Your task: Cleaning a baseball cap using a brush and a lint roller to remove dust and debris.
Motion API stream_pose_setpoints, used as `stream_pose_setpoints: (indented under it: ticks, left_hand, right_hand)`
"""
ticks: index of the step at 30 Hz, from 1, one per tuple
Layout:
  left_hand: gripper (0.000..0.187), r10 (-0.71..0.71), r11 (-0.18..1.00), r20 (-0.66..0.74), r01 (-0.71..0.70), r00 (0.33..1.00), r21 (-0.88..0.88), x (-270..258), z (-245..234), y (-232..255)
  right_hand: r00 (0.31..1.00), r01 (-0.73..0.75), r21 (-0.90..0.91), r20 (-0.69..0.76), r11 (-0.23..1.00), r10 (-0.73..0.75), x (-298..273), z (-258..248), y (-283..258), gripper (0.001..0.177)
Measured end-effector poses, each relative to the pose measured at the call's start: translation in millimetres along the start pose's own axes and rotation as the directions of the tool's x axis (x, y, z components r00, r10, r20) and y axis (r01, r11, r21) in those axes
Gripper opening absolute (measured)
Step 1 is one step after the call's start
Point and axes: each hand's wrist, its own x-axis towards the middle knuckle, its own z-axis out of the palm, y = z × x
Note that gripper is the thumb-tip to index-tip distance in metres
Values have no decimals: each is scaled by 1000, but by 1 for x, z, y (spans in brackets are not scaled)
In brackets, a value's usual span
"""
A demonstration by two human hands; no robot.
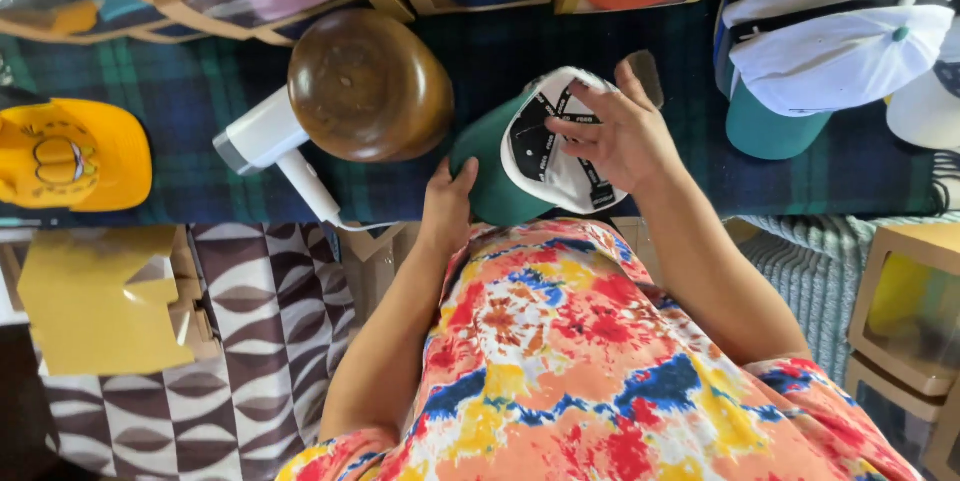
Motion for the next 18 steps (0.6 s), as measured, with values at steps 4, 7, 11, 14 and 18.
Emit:
stream_pose_setpoints:
  ticks: [4,7,11,14,18]
  left_hand:
    - [39,4,991,-150,-24,989,-131,10,5,-6]
    - [37,-24,972,-158,-14,987,-236,-6,4,2]
    - [33,-27,977,-158,-8,987,-213,-36,24,30]
    - [36,6,994,-133,-21,991,-110,-42,22,36]
    - [40,11,1000,-146,-8,989,17,-29,31,26]
  right_hand:
    - [894,370,-666,65,648,-443,10,-68,-26,44]
    - [840,269,-950,152,157,-521,32,-155,-34,30]
    - [837,170,-772,442,-613,-323,34,-196,-11,69]
    - [744,213,-723,556,-657,-371,50,-210,1,45]
    - [901,54,-952,177,-302,-396,47,-195,-29,36]
